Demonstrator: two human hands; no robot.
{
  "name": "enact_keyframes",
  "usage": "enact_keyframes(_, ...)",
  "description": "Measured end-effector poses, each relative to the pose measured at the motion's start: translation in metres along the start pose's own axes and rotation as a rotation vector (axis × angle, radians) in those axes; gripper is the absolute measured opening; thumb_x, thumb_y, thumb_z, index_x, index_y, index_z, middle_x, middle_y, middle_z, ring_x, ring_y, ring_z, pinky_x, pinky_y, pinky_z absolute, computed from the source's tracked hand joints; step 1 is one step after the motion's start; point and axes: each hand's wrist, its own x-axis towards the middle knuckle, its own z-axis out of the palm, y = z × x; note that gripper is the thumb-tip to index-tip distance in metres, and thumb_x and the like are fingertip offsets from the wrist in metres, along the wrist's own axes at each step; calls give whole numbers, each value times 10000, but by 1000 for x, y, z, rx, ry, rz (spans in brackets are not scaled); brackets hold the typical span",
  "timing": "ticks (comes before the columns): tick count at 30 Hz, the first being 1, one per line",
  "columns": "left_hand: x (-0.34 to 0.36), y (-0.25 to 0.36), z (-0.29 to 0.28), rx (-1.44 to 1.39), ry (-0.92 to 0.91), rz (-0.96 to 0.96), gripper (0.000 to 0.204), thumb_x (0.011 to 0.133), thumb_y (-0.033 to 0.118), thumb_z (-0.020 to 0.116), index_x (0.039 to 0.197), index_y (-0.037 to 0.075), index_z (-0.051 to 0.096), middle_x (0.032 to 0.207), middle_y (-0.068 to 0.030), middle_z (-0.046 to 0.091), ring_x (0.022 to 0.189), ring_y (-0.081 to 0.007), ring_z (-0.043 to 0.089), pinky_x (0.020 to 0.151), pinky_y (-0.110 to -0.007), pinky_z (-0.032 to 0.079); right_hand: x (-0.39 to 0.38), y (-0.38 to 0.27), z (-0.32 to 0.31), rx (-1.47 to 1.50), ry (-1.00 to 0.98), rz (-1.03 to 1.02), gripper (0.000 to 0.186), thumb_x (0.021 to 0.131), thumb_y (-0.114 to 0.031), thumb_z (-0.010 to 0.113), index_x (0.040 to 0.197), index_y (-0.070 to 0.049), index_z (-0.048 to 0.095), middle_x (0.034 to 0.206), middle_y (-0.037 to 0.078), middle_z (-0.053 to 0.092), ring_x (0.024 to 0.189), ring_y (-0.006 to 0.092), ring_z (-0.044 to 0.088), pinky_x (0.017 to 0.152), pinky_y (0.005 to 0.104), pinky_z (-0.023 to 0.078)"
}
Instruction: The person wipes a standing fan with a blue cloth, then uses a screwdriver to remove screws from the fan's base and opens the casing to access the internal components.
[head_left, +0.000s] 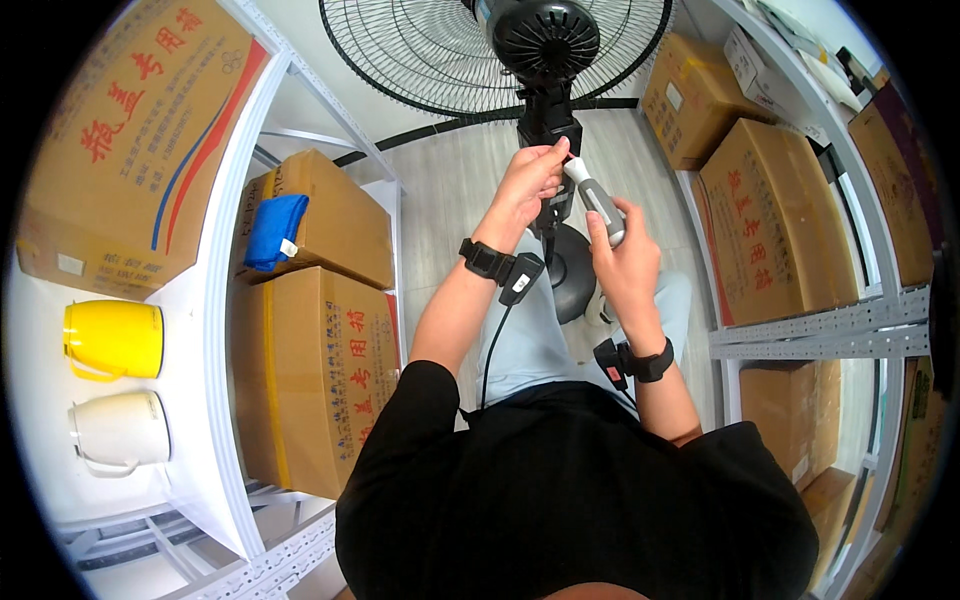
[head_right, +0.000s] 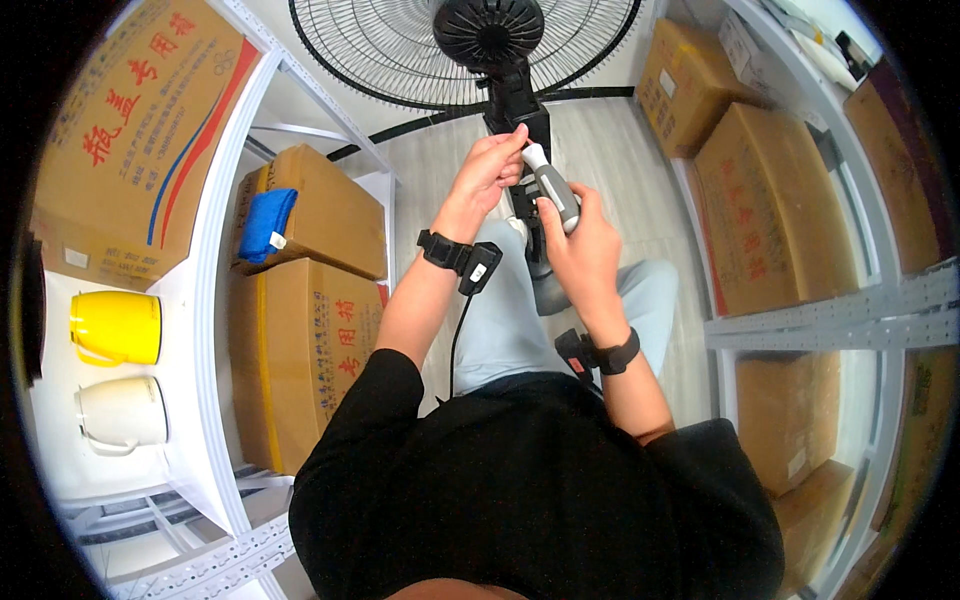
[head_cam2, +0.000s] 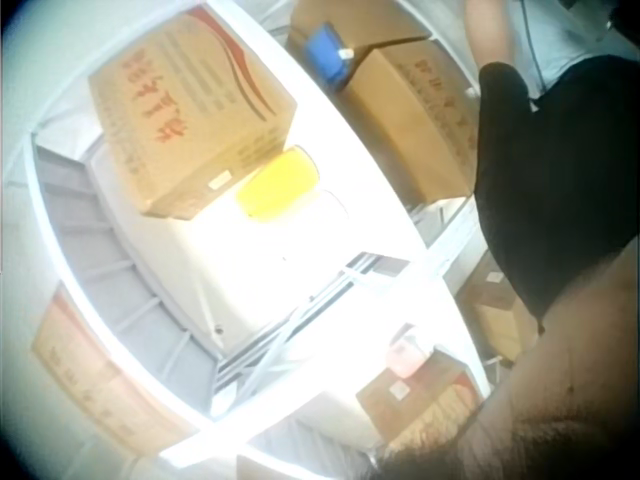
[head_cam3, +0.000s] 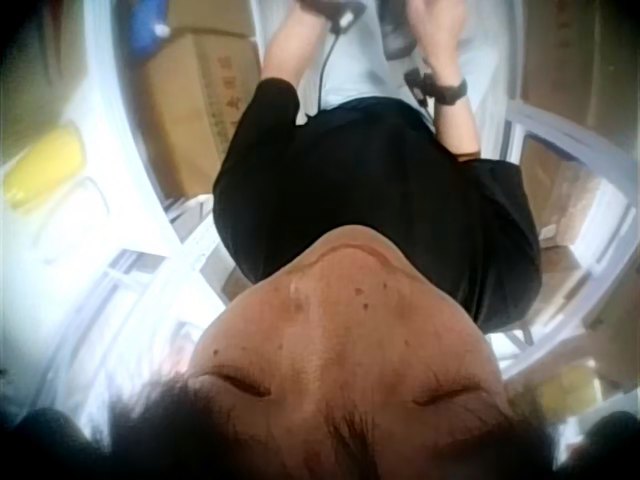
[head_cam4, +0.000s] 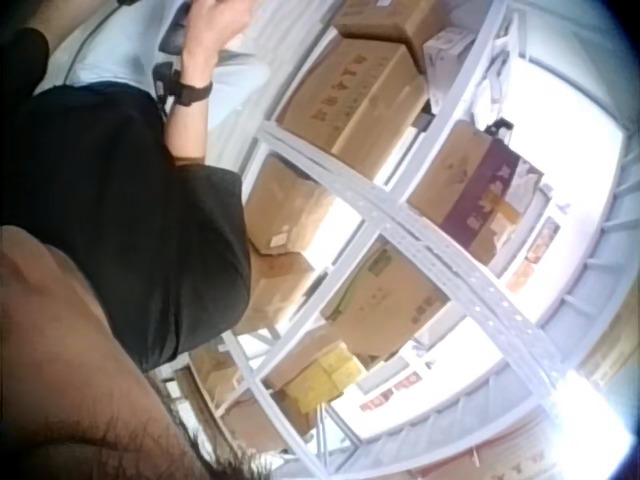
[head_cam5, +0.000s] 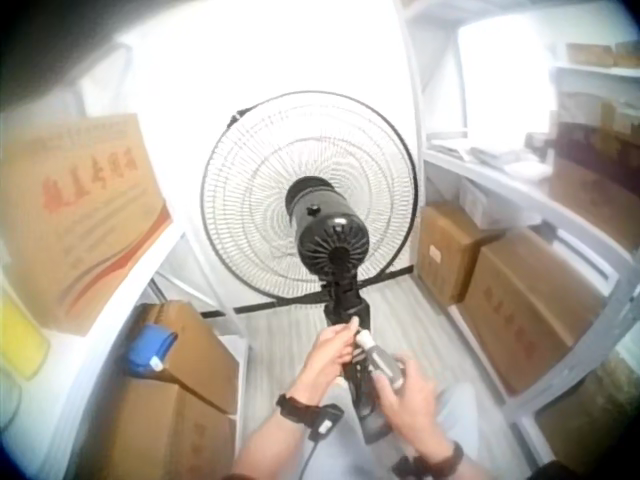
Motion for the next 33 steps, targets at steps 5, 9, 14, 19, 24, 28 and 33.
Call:
enact_keyframes(5, -5, 7, 6, 80, 76, -27, 302, 916, 332, 622, 757, 89, 540, 567, 104, 363, 443, 10, 286, 382, -165, 199, 3, 7, 3, -56, 176, -421, 417, 789, -132, 734, 1172, -69, 581, 994, 127, 606, 773, 207, 645, 527, 301, 491)
enact_keyframes(9, 1, 3, -2, 105, 53, 8, 316, 910, 346, 624, 762, 78, 543, 559, 108, 343, 439, 8, 265, 386, -175, 189, 2, 10, 3, -42, 176, -467, 398, 797, -123, 724, 1165, -68, 583, 987, 128, 598, 743, 211, 644, 537, 307, 499)
enact_keyframes(14, 0, 4, -2, -1, -54, -4, 329, 914, 355, 616, 772, 64, 555, 557, 112, 344, 437, 11, 271, 384, -176, 194, -2, 2, -2, 20, 47, -85, 387, 805, -144, 716, 1166, -92, 587, 1013, 123, 573, 716, 251, 640, 576, 336, 520)
enact_keyframes(19, -5, 10, 6, 62, 87, -63, 293, 941, 308, 586, 783, 62, 560, 543, 107, 340, 426, 4, 284, 375, -169, 204, 1, 12, 0, -40, 102, -370, 422, 800, -106, 716, 1194, -68, 570, 1066, 128, 574, 728, 248, 642, 571, 334, 512)
enact_keyframes(24, 6, 9, -10, 166, 10, -42, 280, 946, 293, 580, 830, 39, 571, 537, 98, 335, 426, 0, 288, 373, -172, 214, -1, 18, 4, 0, 125, -475, 435, 803, -73, 706, 1209, -49, 553, 1080, 134, 578, 736, 225, 645, 569, 338, 509)
enact_keyframes(28, 5, 8, -9, -13, -94, -67, 298, 954, 293, 566, 899, 1, 591, 545, 98, 332, 433, 0, 297, 376, -168, 216, -4, 9, 5, 199, 63, -124, 439, 813, -103, 704, 1219, -54, 544, 999, 137, 610, 722, 197, 643, 558, 340, 508)
enact_keyframes(33, -1, 9, -1, -101, -96, -106, 304, 948, 292, 575, 910, -9, 593, 544, 94, 337, 428, -4, 304, 373, -165, 216, 1, 2, -3, 159, 62, -117, 364, 830, -111, 689, 1174, -63, 581, 932, 133, 630, 705, 199, 641, 545, 330, 501)
